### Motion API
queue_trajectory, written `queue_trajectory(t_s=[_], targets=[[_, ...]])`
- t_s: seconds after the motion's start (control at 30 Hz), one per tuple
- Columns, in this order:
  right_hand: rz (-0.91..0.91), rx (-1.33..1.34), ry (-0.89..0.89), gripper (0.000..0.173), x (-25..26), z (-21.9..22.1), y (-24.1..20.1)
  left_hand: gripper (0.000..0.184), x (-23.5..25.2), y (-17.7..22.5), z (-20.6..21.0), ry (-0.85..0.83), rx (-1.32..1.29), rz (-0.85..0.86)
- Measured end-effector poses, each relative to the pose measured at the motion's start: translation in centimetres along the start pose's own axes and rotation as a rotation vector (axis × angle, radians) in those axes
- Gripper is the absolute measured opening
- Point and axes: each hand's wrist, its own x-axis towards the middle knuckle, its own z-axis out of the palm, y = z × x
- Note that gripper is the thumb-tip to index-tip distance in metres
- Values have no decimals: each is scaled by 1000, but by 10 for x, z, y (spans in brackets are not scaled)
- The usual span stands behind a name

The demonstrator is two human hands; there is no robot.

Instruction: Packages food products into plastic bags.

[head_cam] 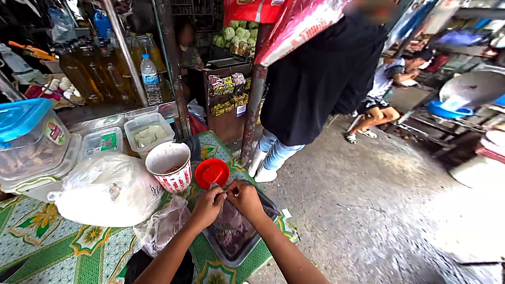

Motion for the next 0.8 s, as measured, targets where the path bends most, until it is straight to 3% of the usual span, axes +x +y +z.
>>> queue_trajectory(t_s=[0.13,0.27,0.37,0.53,0.63,0.73,0.8], targets=[[38,55,-86,21,8,-2,10,28,4,-7,2,9,-35,0],[-209,263,-127,18,2,-14,32,26,1,-5,-1,66,-92,117],[-205,383,-230,25,-8,-20,34,25,-1,-1,-9,27,-67,155],[-303,215,-39,20,-18,5,26,28,-4,-9,-5,-14,33,175],[-288,76,-143,22,-19,5,18,31,-7,-12,1,-29,59,115],[-275,117,-321,23,-16,-4,23,32,-11,-16,5,-17,14,118],[-261,122,-306,23,-17,-3,25,31,-13,-14,6,-17,-7,140]])
